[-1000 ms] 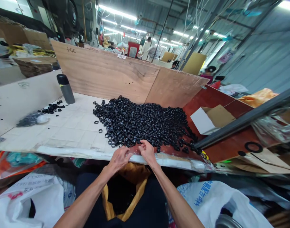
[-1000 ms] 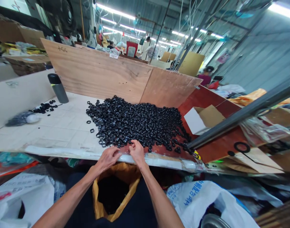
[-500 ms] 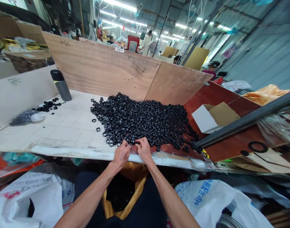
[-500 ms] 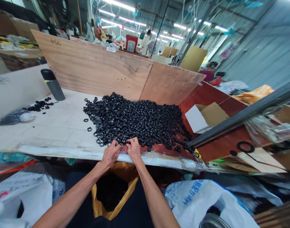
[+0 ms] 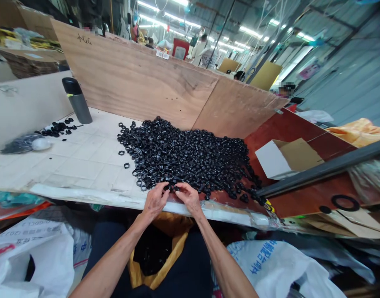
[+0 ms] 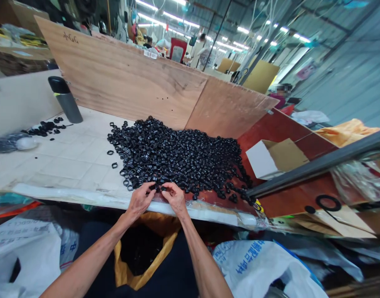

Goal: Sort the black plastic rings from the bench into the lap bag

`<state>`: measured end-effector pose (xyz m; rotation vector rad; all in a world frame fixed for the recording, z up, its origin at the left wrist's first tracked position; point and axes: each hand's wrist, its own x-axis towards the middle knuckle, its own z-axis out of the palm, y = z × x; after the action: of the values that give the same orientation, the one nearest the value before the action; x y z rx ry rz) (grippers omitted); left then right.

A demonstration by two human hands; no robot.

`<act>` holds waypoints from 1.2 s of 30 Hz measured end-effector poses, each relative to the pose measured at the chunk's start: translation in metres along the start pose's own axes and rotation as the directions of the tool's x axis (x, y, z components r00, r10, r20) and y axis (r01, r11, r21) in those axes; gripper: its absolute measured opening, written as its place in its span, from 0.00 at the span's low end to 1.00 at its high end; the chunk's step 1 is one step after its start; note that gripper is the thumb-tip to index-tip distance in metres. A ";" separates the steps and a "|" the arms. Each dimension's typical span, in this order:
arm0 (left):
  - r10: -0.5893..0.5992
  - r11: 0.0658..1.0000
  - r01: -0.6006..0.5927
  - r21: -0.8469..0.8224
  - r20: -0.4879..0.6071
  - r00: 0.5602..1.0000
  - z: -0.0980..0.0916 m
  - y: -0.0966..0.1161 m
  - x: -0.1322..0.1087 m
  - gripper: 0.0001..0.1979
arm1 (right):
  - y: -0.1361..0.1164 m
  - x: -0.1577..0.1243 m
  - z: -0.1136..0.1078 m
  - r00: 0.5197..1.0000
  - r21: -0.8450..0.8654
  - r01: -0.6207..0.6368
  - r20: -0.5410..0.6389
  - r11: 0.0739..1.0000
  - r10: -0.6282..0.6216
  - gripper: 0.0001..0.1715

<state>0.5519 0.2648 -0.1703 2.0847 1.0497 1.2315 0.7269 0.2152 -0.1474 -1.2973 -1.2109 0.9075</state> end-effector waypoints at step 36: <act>-0.258 0.759 0.246 -0.603 0.068 0.964 -0.014 -0.001 0.010 0.16 | -0.001 -0.003 0.039 0.989 0.137 -0.002 -0.146 0.991 0.022 0.16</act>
<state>0.5418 0.2741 -0.1594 1.3861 0.7666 1.2409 0.6878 0.2201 -0.1510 -1.2397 -1.0101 0.8720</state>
